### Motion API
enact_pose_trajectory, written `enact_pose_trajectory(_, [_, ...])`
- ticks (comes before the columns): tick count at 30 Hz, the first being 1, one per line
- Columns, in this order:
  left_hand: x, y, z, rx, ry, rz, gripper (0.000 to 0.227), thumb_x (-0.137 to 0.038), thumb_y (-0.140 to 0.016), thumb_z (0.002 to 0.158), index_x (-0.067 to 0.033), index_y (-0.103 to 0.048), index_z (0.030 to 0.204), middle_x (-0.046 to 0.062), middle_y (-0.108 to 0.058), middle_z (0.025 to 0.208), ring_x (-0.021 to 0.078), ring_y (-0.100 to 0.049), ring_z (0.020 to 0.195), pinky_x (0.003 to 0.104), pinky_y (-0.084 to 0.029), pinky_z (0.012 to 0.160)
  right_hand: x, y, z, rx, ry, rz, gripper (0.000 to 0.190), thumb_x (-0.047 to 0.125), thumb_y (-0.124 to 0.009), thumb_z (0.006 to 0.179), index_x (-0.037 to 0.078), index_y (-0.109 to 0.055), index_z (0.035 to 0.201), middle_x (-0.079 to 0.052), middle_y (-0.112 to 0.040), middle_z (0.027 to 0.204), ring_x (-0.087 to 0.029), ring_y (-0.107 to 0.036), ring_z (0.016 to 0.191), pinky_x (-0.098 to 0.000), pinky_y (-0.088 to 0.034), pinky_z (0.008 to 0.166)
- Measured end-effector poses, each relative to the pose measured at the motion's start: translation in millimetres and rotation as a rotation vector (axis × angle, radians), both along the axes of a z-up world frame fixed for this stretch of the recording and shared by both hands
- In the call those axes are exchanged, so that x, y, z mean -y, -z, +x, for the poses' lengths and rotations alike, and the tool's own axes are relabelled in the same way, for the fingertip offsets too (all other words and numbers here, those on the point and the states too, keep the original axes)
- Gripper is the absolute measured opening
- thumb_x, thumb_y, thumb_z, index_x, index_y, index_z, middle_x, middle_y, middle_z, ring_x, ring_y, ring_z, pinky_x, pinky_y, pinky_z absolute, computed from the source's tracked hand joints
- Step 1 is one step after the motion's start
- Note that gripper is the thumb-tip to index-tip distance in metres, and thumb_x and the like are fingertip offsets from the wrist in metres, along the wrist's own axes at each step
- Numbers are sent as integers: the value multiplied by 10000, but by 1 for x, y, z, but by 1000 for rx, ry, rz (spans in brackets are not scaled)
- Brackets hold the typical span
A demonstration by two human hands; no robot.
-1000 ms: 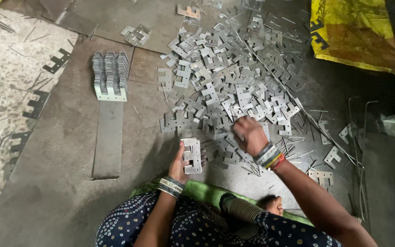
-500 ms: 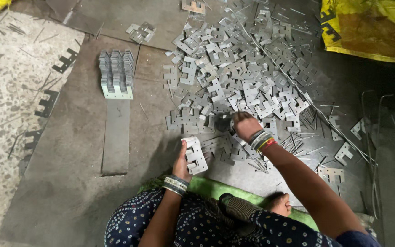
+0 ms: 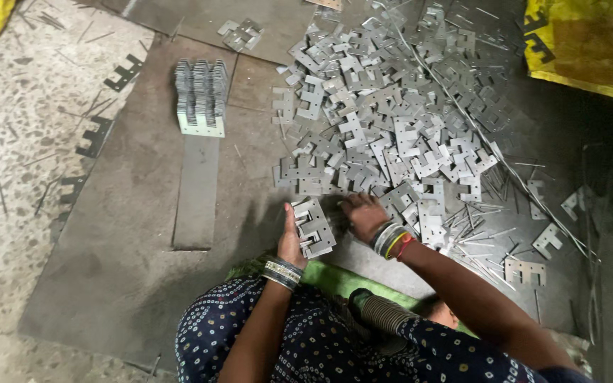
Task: The person sits on the floor and sorts a large pile of small, silver metal brackets. They pick up the brackets one by one, align them, and stack them into neat piles on a flat metal sheet placed on the floor.
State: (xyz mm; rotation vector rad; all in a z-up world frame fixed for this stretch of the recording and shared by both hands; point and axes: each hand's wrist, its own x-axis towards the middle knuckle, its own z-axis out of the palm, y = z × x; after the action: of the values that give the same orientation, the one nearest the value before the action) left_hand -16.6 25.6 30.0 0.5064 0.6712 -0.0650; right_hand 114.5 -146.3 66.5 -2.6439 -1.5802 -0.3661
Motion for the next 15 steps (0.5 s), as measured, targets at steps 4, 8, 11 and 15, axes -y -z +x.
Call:
enact_pose_trajectory(4, [-4,-3,-2,-57,-34,14,795,-796,-495,844,-160,-646,1297,75,-741,1095,234,-729,950,452,-609,835,10,-26,11,-598,422,-191,257,201,-722,903,156,-735,1156,-119,-753,1040,-316,-727,944,-448,-599,860])
enact_pose_trajectory(8, [-2,-9,2,-34,-1,20,865,-843,-462,814,-168,-629,1328,73,-723,1152,246,-699,1034,481,-580,898,29,-68,30,-999,505,98,357,170,-760,820,56,-714,1155,-135,-787,967,-273,-788,825,-395,-655,797])
enact_pose_trajectory(11, [2,-15,7,-33,70,10,996,-908,-413,753,-161,-585,1389,104,-680,1241,285,-656,1122,543,-535,958,41,-73,44,-999,341,146,455,171,-822,782,66,-669,1198,-133,-766,998,-275,-733,885,-403,-605,821])
enact_pose_trajectory(15, [7,-17,5,-55,142,56,1154,-948,-399,697,-155,-415,1536,161,-530,1472,344,-532,1328,620,-428,1076,65,-44,55,-480,318,-190,582,132,-774,706,167,-665,1276,-83,-673,1291,-269,-616,1177,-446,-507,985])
